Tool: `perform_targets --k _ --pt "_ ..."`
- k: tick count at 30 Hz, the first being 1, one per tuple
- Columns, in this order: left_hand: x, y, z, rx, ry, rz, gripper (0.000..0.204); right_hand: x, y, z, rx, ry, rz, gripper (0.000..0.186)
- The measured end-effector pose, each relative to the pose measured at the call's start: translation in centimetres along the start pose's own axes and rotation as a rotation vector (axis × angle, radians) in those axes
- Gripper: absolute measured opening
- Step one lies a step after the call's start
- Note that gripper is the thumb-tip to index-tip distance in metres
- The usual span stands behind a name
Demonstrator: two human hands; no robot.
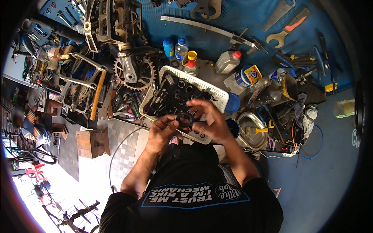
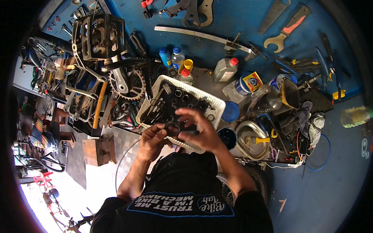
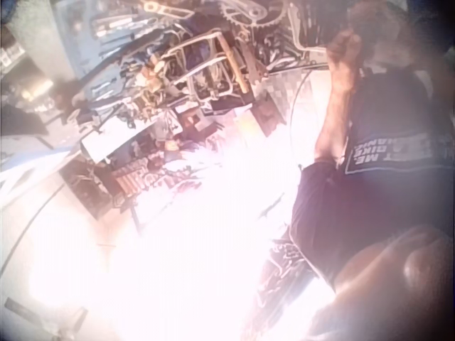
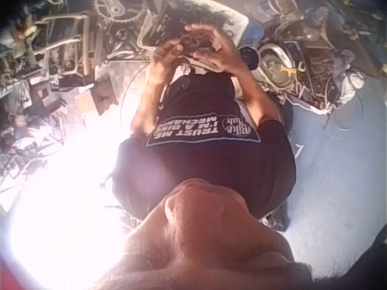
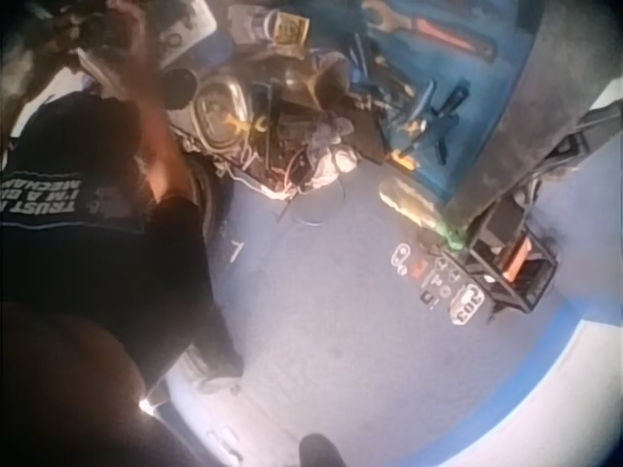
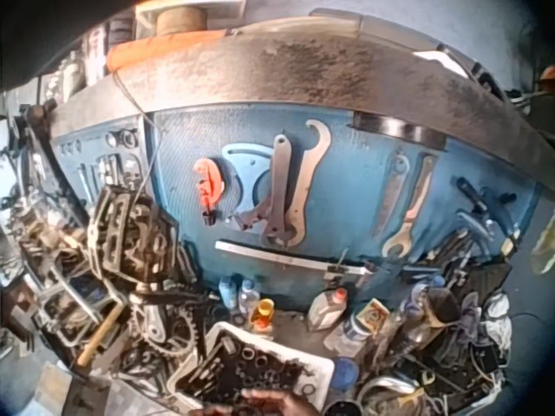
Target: The person handles small bicycle parts at a cluttered workbench, picking up and inspecting a black ring-shaped component. They use a small tool to scrape or clean the inner surface of the ring, then place it back into a parts tray. The person continues to manipulate similar small components throughout the clip.
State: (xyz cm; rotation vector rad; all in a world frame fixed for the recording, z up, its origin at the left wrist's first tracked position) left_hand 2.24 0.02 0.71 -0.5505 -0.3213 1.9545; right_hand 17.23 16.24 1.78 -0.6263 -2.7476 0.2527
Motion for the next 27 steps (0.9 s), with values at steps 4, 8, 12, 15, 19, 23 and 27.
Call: perform_targets --k 4,8,12,15,19,23,27 --pt "0.2 3.4 -0.9 0.112 -0.061 0.078 0.022 0.9 5.2 2.0 -0.486 -0.073 0.336 0.040" --pt "0.9 7.0 -2.3 0.245 -0.102 0.157 0.019 1.5 6.8 3.3 -0.880 -0.342 0.257 0.026" --pt "0.8 7.6 -2.8 0.203 -0.062 0.174 0.018 1.8 6.0 6.2 -1.139 -0.353 0.105 0.022" --pt "0.7 7.3 -3.1 0.111 -0.056 0.127 0.018 2.6 5.5 7.5 -1.242 -0.364 0.095 0.022" --pt "1.0 7.3 -3.6 0.154 -0.056 0.105 0.019 3.3 5.7 8.2 -1.265 -0.492 0.088 0.024" --pt "1.0 6.2 -3.0 0.094 -0.025 0.162 0.021 3.6 6.2 8.5 -1.146 -0.574 0.117 0.026" --pt "1.0 5.7 -2.5 0.008 0.034 0.203 0.024 3.4 6.1 6.6 -0.782 -0.555 0.179 0.027"
Point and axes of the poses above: each hand's wrist, its own x-axis towards the middle knuckle, its own y-axis out of the back of the hand, z = x × y, the point moved 1 cm from there along x, towards the middle knuckle, and after that the axes turned 12 degrees about x, right-handed, at the moved point
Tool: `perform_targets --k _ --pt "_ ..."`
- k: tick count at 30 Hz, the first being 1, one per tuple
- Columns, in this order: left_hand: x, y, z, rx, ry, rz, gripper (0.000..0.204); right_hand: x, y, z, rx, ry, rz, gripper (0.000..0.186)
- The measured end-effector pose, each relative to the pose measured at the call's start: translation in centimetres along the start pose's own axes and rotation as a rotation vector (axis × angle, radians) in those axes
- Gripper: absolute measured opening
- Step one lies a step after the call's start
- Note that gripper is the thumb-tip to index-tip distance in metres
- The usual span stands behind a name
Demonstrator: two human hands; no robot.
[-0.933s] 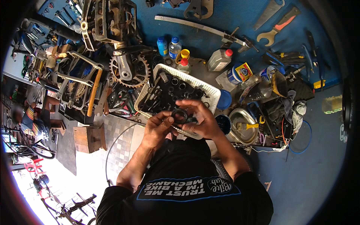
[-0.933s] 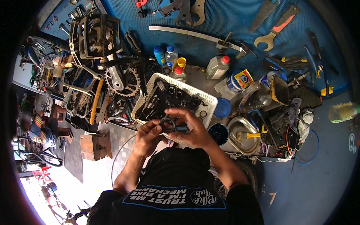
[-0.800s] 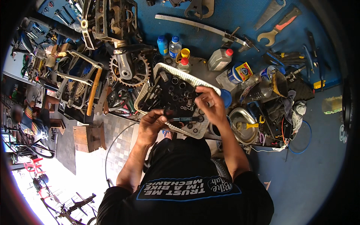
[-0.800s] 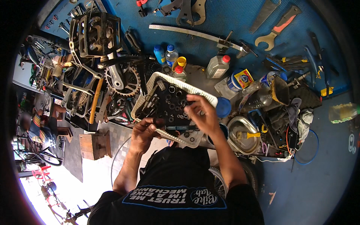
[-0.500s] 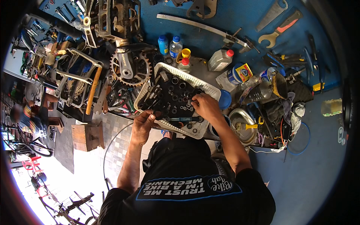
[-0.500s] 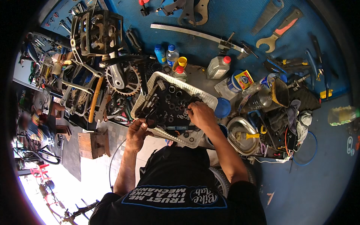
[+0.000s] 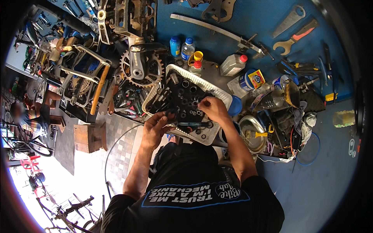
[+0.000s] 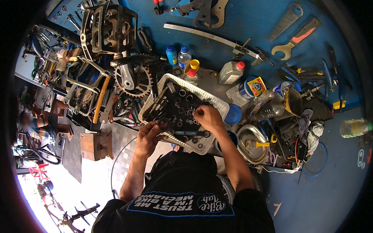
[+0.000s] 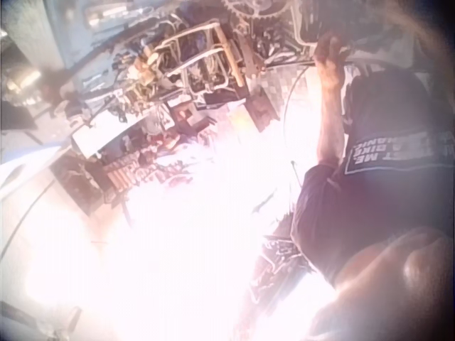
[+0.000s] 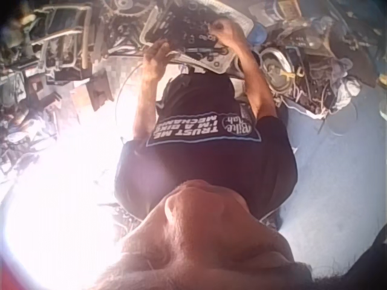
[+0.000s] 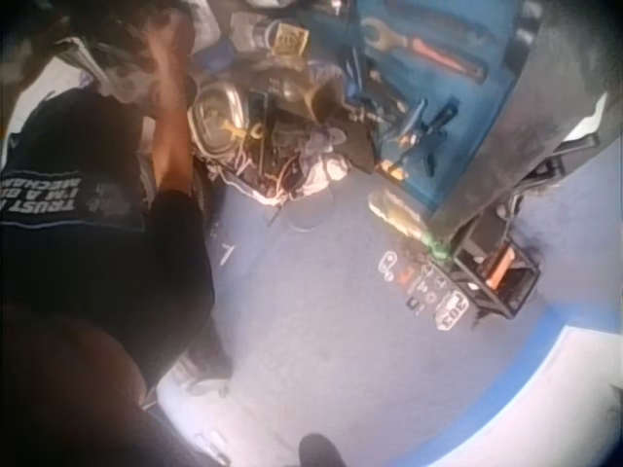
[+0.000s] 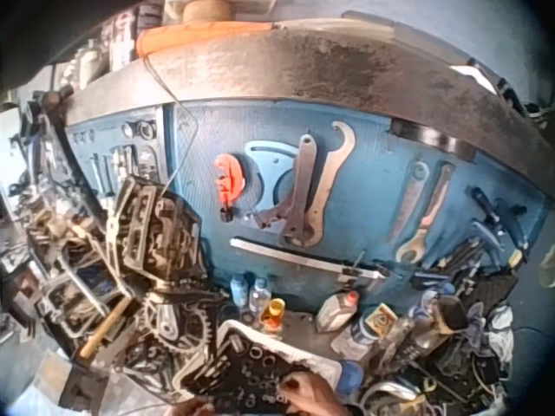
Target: The person handles small bicycle parts at a cluttered workbench, picking up and inspecting a black ring-shaped component. They use a small tool to scrape or clean the inner surface of the ring, then place it back into a parts tray. The person continues to manipulate similar small components throughout the clip.
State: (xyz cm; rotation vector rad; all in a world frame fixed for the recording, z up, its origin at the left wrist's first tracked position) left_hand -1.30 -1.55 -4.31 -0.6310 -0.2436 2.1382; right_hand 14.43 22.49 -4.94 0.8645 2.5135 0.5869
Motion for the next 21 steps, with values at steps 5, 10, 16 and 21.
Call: perform_targets --k 5,10,16,21 --pt "0.0 -1.2 1.2 -0.067 -0.002 -0.042 0.029 -4.0 1.6 -6.9 0.576 0.046 -0.108 0.021" --pt "-0.4 -3.1 3.2 -0.074 -0.070 -0.119 0.026 -5.5 0.2 -9.2 0.727 0.118 -0.132 0.019" --pt "-0.9 -4.2 4.6 -0.088 -0.133 -0.139 0.026 -6.1 0.1 -10.2 0.701 0.072 -0.121 0.016" --pt "-1.2 -4.1 4.5 -0.063 -0.177 -0.162 0.028 -6.4 0.0 -10.5 0.677 0.096 -0.099 0.016"
Point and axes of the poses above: each hand's wrist, its own x-axis towards the middle knuckle, its own y-axis out of the back of the hand, z = x × y, the point moved 1 cm from there along x, towards the middle knuckle, and after that the axes turned 12 degrees about x, right-handed, at the moved point
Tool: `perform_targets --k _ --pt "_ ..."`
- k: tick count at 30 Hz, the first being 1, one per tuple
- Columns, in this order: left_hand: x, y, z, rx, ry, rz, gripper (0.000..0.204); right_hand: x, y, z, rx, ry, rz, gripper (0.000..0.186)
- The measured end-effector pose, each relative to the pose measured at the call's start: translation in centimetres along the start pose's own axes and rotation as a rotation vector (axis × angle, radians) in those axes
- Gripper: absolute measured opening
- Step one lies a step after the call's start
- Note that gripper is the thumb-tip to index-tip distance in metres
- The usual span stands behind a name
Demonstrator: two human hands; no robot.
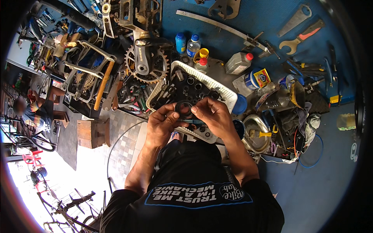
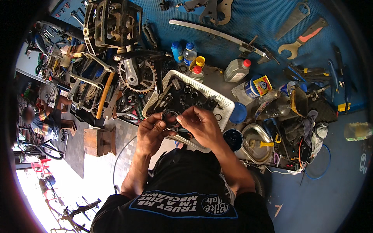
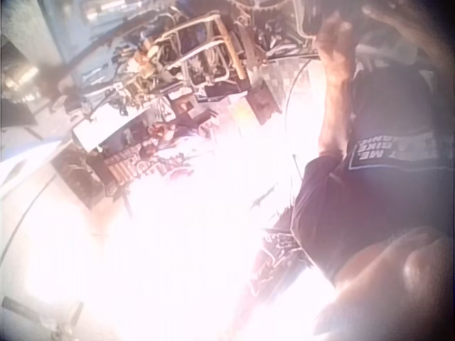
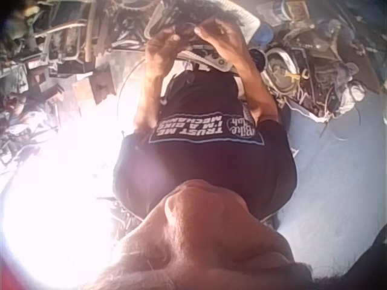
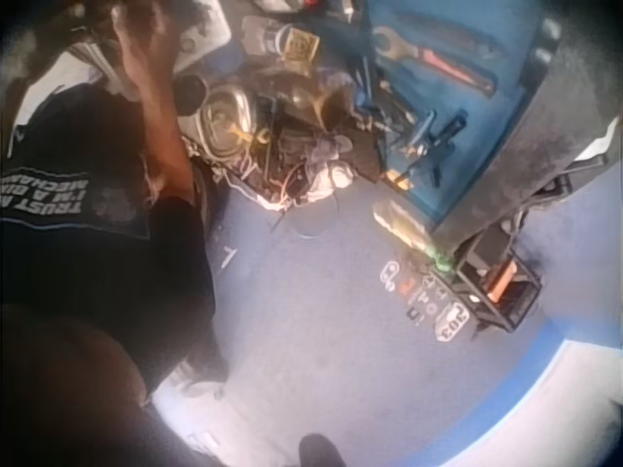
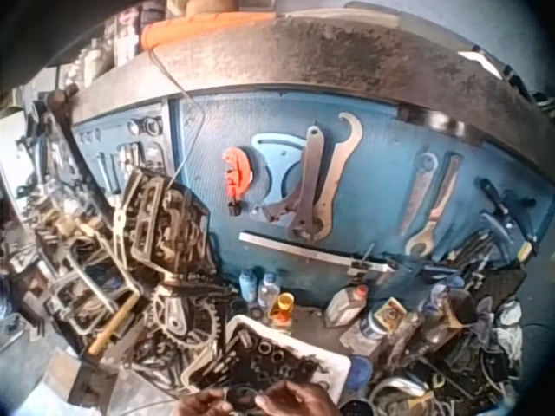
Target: The person handles small bicycle parts at a cluttered workbench, picking up and inspecting a black ring-shaped component. They use a small tool to scrape or clean the inner surface of the ring, then place it back into a parts tray. The person continues to manipulate similar small components throughout the clip.
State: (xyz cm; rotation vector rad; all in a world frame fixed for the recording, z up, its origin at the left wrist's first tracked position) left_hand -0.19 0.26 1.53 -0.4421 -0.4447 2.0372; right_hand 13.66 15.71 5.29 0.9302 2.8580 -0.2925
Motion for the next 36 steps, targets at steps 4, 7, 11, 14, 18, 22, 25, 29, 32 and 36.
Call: perform_targets --k 4,7,11,14,18,22,25,29,32,36 --pt "-0.1 -0.1 0.2 -0.008 -0.003 -0.016 0.029 -0.1 -0.3 0.3 0.011 0.102 0.015 0.020" --pt "-0.2 -0.1 0.3 -0.015 -0.017 -0.029 0.030 -0.1 -0.4 0.2 0.006 0.115 0.009 0.020" --pt "-0.2 -0.1 0.4 -0.017 -0.042 -0.053 0.031 -0.4 -0.5 -0.6 -0.038 0.119 0.002 0.020" --pt "-0.3 -0.2 0.6 0.007 -0.049 -0.053 0.031 -0.7 -0.7 -1.3 -0.106 0.155 0.013 0.020" --pt "-0.3 -0.4 0.8 0.012 -0.071 -0.080 0.031 -1.1 -1.0 -2.0 -0.151 0.188 0.030 0.021" --pt "-0.5 -0.5 1.2 -0.018 -0.077 -0.098 0.031 -1.0 -0.9 -1.7 -0.049 0.191 -0.010 0.021" --pt "-0.7 -0.9 1.5 -0.005 -0.080 -0.091 0.032 -0.7 -1.0 -1.2 0.077 0.211 -0.023 0.021" --pt "-0.9 -1.1 2.0 0.043 -0.081 -0.088 0.035 -0.6 -0.5 -0.7 0.084 0.157 -0.090 0.020" --pt "-1.0 -1.2 2.3 0.105 -0.105 -0.077 0.035 -0.8 -1.0 -1.7 0.135 0.127 -0.114 0.017" --pt "-1.0 -1.2 2.3 0.148 -0.129 -0.072 0.035 -0.9 -1.0 -2.4 0.177 0.114 -0.167 0.013"
Point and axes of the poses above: each hand's wrist, its own x-axis towards the middle knuckle, its own y-axis out of the back of the hand, z = x × y, the point moved 1 cm from there along x, towards the middle knuckle, and after that the axes turned 12 degrees about x, right-handed, at the moved point
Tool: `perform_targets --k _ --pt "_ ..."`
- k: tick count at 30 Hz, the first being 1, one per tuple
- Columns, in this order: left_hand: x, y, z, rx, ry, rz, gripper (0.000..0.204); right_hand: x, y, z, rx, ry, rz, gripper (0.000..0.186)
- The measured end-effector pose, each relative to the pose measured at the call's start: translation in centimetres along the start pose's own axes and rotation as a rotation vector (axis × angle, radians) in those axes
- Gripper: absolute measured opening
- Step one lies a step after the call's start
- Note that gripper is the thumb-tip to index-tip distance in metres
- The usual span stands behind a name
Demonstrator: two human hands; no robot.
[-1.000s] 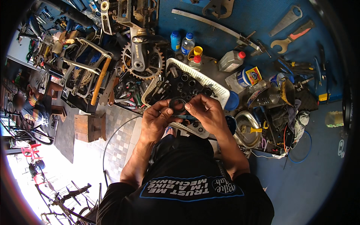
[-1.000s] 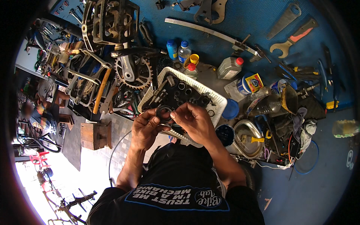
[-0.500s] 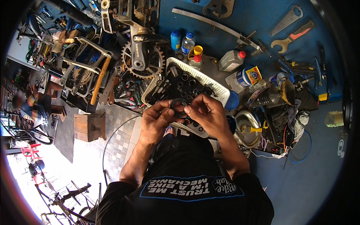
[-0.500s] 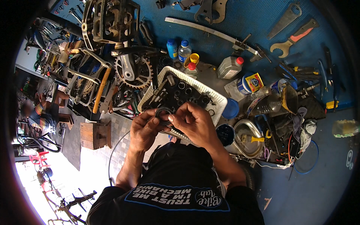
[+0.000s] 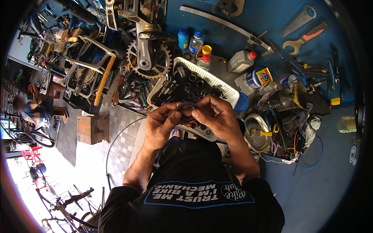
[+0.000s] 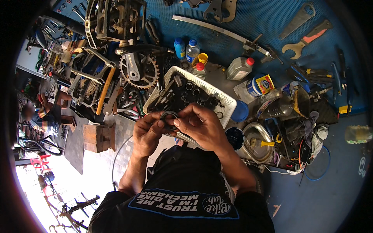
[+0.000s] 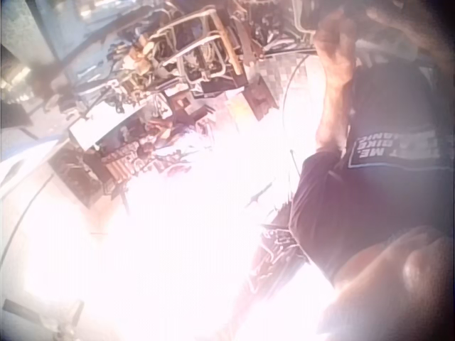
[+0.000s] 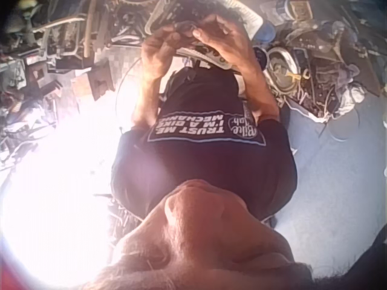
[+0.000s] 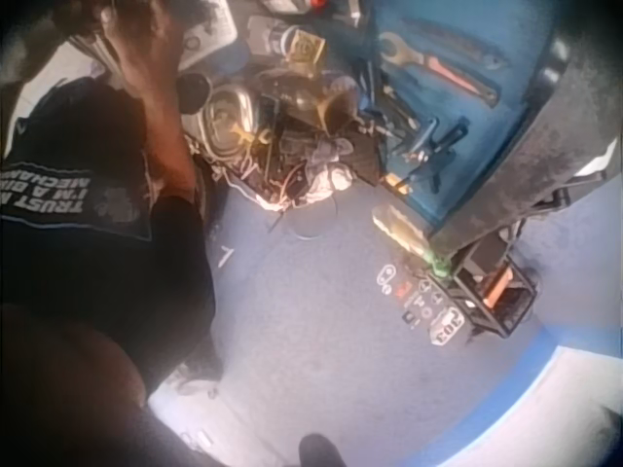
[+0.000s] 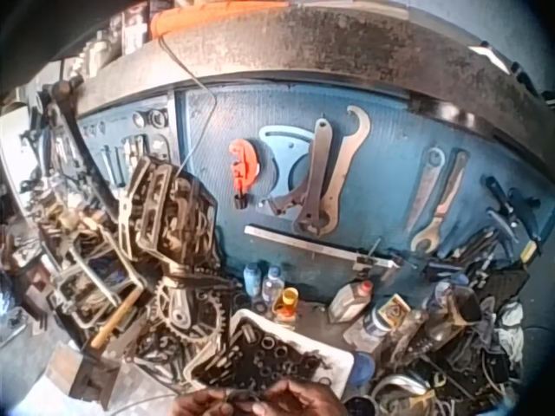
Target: The person handles small bicycle parts at a cluttered workbench, picking up and inspecting a black ring-shaped component. They use a small tool to scrape or clean the inner surface of the ring, then place it back into a parts tray. The person continues to manipulate similar small components throughout the clip.
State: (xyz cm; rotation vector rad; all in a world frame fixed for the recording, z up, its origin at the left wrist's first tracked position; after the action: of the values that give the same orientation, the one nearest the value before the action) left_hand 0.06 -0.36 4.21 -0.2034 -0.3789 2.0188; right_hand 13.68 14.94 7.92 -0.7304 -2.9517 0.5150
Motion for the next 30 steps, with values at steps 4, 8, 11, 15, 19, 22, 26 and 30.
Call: perform_targets --k 4,8,11,15,19,22,26,30 --pt "0.0 0.0 0.4 0.064 -0.006 -0.003 0.035 0.1 -0.5 -0.6 0.143 -0.018 -0.039 0.012" --pt "-0.1 0.3 0.3 0.109 -0.021 -0.008 0.035 0.1 -0.6 -0.6 0.147 -0.057 -0.015 0.013" --pt "-0.1 0.1 0.6 0.143 -0.025 -0.002 0.033 0.3 -0.1 0.0 0.027 -0.021 -0.005 0.014" --pt "-0.2 -0.3 1.2 0.175 -0.026 0.016 0.031 0.5 0.1 0.1 -0.031 -0.020 0.017 0.016" --pt "-0.1 -0.6 1.6 0.222 -0.028 0.017 0.031 0.6 0.3 0.4 0.011 -0.056 0.019 0.016" --pt "0.0 -0.7 1.6 0.243 -0.039 0.024 0.031 0.7 0.4 0.9 0.053 -0.048 0.027 0.015" --pt "0.3 -0.5 1.6 0.270 -0.059 0.046 0.030 0.9 -0.1 0.9 0.120 -0.079 0.049 0.012" --pt "0.7 -0.6 1.9 0.249 -0.036 0.127 0.029 1.2 -0.4 0.9 0.158 -0.088 0.034 0.011"
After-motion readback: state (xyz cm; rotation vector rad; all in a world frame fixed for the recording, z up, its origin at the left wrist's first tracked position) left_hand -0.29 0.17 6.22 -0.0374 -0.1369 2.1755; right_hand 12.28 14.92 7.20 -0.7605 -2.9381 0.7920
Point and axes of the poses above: each hand's wrist, its own x-axis towards the middle knuckle, its own y-axis out of the back of the hand, z = x × y, the point moved 1 cm from there along x, towards the middle knuckle, and after that the axes turned 12 degrees about x, right-handed, at the moved point
